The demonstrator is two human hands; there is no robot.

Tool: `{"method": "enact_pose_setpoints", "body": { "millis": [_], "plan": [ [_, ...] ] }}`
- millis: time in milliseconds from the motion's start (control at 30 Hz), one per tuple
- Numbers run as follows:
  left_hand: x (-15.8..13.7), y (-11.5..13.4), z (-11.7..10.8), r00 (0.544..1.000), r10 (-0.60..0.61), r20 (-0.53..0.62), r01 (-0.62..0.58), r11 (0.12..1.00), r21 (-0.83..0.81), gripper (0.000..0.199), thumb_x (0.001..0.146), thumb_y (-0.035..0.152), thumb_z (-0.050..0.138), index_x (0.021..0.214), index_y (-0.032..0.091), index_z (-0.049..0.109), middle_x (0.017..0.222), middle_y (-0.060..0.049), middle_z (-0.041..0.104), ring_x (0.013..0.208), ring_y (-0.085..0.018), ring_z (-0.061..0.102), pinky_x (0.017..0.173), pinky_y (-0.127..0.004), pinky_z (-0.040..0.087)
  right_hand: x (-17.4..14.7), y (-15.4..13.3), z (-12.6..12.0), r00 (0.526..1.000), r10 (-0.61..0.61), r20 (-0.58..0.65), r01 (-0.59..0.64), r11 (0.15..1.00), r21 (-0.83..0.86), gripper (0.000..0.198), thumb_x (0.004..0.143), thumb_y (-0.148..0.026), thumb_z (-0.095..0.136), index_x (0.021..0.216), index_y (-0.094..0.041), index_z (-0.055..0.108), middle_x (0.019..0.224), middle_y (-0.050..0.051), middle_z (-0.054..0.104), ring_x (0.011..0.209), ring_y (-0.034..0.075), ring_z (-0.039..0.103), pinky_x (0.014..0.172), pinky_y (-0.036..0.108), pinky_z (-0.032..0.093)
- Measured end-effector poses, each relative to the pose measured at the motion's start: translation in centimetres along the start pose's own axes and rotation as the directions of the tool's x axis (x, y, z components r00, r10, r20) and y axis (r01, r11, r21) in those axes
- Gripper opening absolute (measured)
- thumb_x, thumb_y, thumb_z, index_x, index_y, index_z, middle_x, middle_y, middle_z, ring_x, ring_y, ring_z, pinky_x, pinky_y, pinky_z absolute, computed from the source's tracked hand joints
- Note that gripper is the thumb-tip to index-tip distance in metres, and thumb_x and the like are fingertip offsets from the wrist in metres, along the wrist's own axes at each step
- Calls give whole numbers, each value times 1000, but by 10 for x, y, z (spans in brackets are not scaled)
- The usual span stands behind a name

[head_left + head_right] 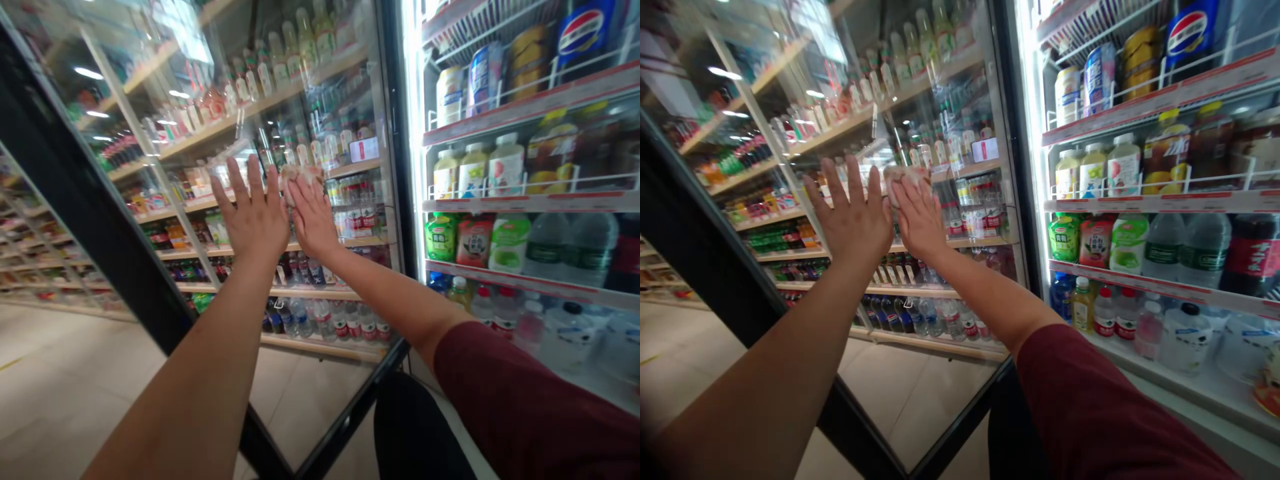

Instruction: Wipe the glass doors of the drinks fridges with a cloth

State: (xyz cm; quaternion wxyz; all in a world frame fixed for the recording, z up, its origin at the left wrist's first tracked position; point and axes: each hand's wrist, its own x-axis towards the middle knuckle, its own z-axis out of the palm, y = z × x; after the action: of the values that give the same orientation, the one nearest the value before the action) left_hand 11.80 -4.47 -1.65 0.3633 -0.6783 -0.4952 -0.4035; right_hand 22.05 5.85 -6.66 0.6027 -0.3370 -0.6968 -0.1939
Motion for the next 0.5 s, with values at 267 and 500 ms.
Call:
{"method": "enact_pose_setpoints", "body": {
  "millis": [267,500],
  "plan": [
    [-1,2,-2,1000,-4,-4,4,1000,10,80,102,34,59,175,24,28,184,-4,7,169,-35,-14,134,-65,-20,-1,2,-8,998,62,-3,-62,998,-26,61,114,-30,21,173,-21,34,182,3,29,172,28,15,138,56,29],
    [-1,3,-2,1000,6,-30,-5,1000,21,75,103,28,55,174,23,30,183,-7,8,169,-36,-10,133,-68,-18,-3,6,-5,987,163,-12,-163,987,-12,63,113,-30,17,175,-21,25,183,4,26,172,27,14,138,60,27]
  ]
}}
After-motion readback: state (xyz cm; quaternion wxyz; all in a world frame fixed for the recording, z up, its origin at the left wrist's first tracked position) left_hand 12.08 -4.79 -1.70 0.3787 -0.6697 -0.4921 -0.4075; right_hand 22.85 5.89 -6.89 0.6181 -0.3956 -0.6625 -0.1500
